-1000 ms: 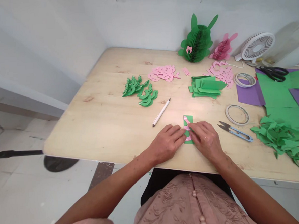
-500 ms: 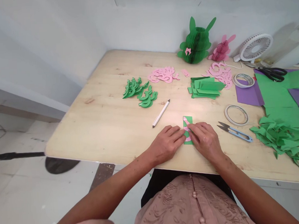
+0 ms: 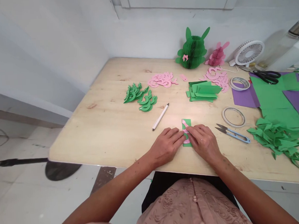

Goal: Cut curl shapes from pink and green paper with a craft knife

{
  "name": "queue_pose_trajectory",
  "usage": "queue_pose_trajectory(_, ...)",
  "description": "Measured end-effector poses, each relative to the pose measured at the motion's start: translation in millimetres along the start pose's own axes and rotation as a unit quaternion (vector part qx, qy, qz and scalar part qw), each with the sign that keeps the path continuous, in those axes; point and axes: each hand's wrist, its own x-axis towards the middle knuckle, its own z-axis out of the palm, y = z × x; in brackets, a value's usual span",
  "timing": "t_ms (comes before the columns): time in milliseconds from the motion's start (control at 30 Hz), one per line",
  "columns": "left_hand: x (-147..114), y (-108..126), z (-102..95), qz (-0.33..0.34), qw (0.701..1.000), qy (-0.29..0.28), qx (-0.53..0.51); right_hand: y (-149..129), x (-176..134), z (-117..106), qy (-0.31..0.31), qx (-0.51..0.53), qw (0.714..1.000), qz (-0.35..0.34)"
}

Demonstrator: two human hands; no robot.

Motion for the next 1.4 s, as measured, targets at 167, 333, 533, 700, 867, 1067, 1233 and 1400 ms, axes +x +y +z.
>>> queue_pose_trajectory(167, 1, -2, 0.4, 0.002, 1.0, -0.011, -0.01, -1, 0, 0, -0.001, 0.0, 1.0, 0.001)
queue_pose_trajectory(333, 2, -2, 0.7, -0.004, 1.0, -0.005, -0.018, 1, 0, 1, 0.006, 0.0, 1.0, -0.001)
queue_pose_trajectory(533, 5, 1, 0.2, -0.012, 1.0, -0.024, -0.005, 1, -1, 2, 0.005, -0.003, 1.0, -0.003)
queue_pose_trajectory(700, 7, 5, 1.4, -0.024, 0.999, -0.033, 0.02, 1, -1, 1, -0.001, -0.008, 1.0, 0.001)
queue_pose_trajectory(867, 7, 6, 6.3, -0.034, 0.999, -0.019, 0.025, 1, 4, -3, -0.023, 0.009, 1.0, 0.003)
queue_pose_trajectory(1067, 6, 5, 8.0, -0.032, 0.999, -0.012, 0.019, 1, 16, 0, -0.047, -0.06, 0.997, -0.008)
queue_pose_trajectory(1233, 6, 6, 7.3, -0.033, 0.999, -0.018, 0.02, 1, 22, 4, -0.069, -0.121, 0.99, -0.024)
queue_pose_trajectory(1400, 6, 6, 7.1, -0.032, 0.999, -0.014, 0.014, 3, 23, 6, -0.077, -0.139, 0.987, -0.031)
